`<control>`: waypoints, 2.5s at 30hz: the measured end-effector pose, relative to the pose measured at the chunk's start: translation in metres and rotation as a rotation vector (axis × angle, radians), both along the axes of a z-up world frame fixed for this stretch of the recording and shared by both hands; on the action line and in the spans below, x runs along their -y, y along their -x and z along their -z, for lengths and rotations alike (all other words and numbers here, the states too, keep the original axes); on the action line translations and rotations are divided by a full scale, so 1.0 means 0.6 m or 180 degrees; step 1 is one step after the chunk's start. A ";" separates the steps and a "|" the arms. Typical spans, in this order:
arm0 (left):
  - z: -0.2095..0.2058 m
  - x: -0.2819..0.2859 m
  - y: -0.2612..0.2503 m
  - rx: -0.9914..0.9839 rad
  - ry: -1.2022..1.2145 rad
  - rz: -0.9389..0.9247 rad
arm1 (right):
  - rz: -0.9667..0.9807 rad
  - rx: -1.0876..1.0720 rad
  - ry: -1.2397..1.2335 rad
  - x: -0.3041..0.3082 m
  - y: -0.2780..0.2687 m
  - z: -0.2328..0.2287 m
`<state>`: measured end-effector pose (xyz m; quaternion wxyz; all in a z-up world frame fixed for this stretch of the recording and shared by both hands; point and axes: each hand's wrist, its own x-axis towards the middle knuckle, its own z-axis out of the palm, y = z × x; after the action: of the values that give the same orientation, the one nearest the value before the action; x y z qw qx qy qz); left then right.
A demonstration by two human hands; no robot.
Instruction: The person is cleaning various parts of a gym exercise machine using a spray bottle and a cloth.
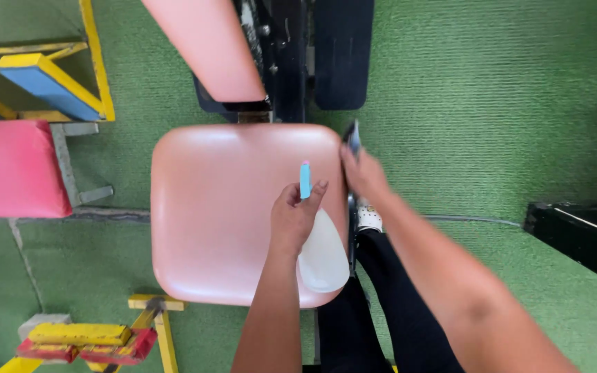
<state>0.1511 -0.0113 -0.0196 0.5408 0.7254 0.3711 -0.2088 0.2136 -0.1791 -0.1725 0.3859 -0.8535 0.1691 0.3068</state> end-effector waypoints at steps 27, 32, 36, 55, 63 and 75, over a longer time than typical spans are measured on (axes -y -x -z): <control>-0.001 0.021 0.116 0.0010 0.0133 0.0150 | -0.0781 0.1059 -0.0843 -0.004 0.287 -0.098; -0.012 0.007 0.167 -0.0078 0.0201 -0.0043 | -0.0593 0.1243 -0.0556 -0.044 0.039 -0.024; -0.041 0.012 0.186 -0.0299 -0.0091 -0.0098 | -0.0458 0.0757 -0.1015 -0.046 -0.085 0.044; -0.045 0.027 0.542 0.0872 -0.0005 -0.1304 | 0.0196 -0.0576 -0.1735 -0.069 0.595 -0.044; -0.225 0.011 0.659 0.1177 -0.0344 -0.2290 | -0.1099 0.0553 -0.2380 -0.172 0.461 -0.261; -0.239 0.093 0.496 0.1058 -0.0565 -0.2176 | -0.1488 0.1284 -0.1345 -0.070 0.060 -0.315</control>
<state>-0.1463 -0.0669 0.1235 0.5670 0.6279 0.5154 0.1367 0.1773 -0.1369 0.0163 0.4986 -0.8138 -0.1768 0.2404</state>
